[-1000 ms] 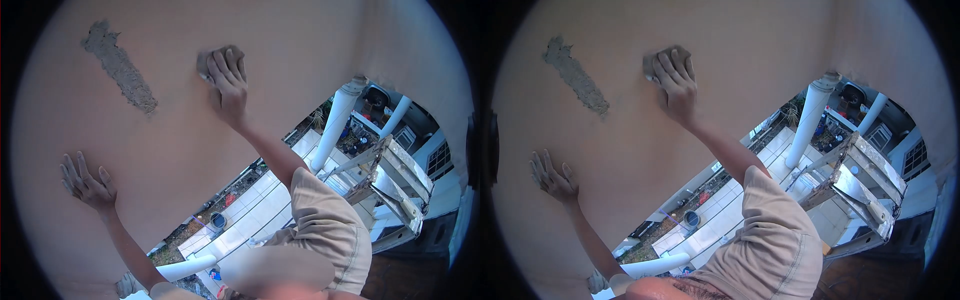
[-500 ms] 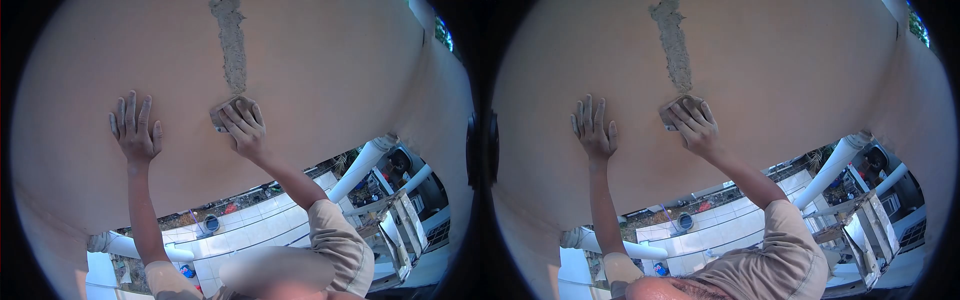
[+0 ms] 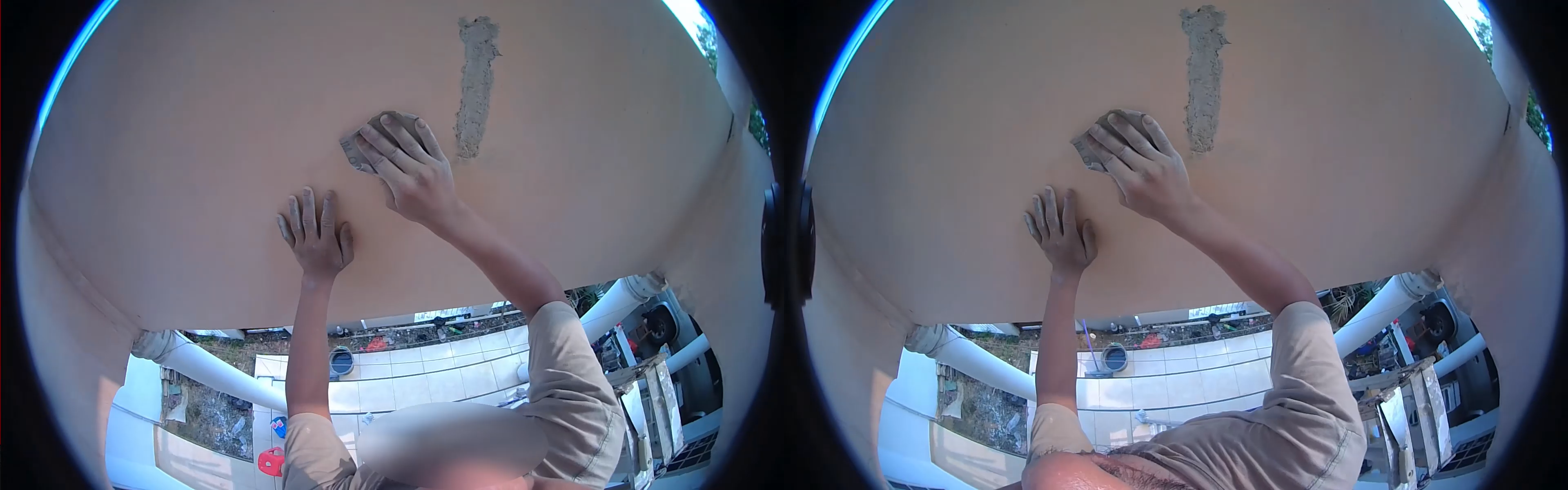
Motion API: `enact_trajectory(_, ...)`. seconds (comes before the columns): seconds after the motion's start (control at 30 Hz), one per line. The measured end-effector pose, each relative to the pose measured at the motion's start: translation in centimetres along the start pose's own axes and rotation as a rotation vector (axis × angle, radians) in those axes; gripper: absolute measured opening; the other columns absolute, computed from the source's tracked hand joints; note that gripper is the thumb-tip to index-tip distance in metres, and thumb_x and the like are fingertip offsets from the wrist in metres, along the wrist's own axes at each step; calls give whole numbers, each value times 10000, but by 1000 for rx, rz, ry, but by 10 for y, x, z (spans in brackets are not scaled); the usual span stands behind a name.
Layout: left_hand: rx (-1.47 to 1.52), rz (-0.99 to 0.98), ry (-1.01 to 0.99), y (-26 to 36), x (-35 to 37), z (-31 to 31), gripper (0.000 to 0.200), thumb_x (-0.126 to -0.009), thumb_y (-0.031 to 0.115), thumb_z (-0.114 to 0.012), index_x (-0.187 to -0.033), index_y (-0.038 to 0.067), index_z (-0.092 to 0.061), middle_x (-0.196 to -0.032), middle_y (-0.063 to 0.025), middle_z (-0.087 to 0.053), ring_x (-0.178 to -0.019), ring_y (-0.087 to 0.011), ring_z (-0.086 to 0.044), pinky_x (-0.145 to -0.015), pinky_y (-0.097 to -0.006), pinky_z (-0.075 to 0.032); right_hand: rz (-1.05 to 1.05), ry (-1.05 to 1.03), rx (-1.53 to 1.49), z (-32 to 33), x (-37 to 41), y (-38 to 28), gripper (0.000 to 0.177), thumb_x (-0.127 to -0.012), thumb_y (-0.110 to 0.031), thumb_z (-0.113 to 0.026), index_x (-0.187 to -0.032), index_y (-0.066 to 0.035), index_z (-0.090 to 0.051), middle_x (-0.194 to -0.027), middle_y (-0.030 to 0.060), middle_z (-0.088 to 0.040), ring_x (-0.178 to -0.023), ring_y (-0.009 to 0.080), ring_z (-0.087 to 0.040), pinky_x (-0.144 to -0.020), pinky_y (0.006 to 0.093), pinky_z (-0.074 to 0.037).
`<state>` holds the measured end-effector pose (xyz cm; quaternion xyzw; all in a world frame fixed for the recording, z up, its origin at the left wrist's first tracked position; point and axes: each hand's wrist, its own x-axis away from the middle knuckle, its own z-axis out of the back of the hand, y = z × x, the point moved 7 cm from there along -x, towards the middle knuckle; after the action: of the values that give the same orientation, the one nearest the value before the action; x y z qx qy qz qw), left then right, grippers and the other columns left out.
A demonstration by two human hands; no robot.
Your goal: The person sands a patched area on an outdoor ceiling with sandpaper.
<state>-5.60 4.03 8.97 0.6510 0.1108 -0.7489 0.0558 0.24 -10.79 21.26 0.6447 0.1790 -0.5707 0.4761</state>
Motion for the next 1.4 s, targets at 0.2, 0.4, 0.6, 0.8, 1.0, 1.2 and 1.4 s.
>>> enact_trajectory(0.2, -2, 0, 16, 22, 26, -5, 550, -963, 379, -402, -1412, 68, -467, -1485, -238, -378, -1425, -400, -274, -1162, -580, -109, -469, -306, -16, -17, -183, 87, 296, -879, -211, -636, -1156, -116, -683, -1266, 37, -636, -1237, 234, -546, -1064, 449, -389)
enact_trajectory(0.4, 44, -26, -32, 39, 78, -17, 521, -950, 364, -429, -1389, 93, -496, -1476, -225, -396, -1419, -390, -296, -1160, -587, -135, 377, -55, -133, -46, -53, -90, 308, -882, -196, -622, -1171, -110, -683, -1277, 8, -634, -1266, 182, -528, -1086, 410, -396)
enact_trajectory(0.6, 43, -45, 59, 48, 78, -14, 495, -948, 365, -426, -1369, 127, -526, -1457, -182, -433, -1405, -361, -332, -1164, -575, -147, 207, 122, -36, -36, -249, -3, 336, -873, -134, -563, -1184, -42, -650, -1313, 148, -576, -1302, 262, -485, -1119, 410, -342)
enact_trajectory(0.8, 95, 10, 30, 44, 82, -15, 471, -950, 354, -423, -1384, 201, -524, -1492, -97, -418, -1425, -288, -321, -1186, -535, -127, 531, 23, -103, -91, -130, -160, 318, -849, -114, -561, -1127, -17, -682, -1311, 73, -606, -1277, 200, -508, -1119, 401, -347)
enact_trajectory(1.0, 92, -47, 37, 44, 82, -13, 450, -945, 353, -439, -1344, 182, -559, -1446, -122, -464, -1400, -311, -353, -1178, -529, -149, -25, -451, -106, -84, -271, -73, 357, -825, -73, -548, -1148, -115, -695, -1232, 145, -643, -1249, 225, -535, -1076, 373, -381)
enact_trajectory(1.2, 126, 6, 50, 41, 77, -5, 437, -952, 340, -426, -1348, 213, -562, -1449, -54, -478, -1396, -239, -369, -1199, -489, -134, 496, 67, -188, -120, -184, -204, 394, -883, -175, -526, -1240, -45, -629, -1286, 136, -613, -1295, 269, -491, -1127, 409, -322)
enact_trajectory(1.4, 127, -14, 74, 39, 79, -4, 418, -956, 342, -414, -1308, 197, -586, -1427, -76, -495, -1384, -256, -388, -1198, -482, -138, 682, -160, -189, -146, -164, -230, 395, -849, -106, -542, -1227, -106, -657, -1375, 34, -567, -1354, 180, -436, -1170, 396, -285)
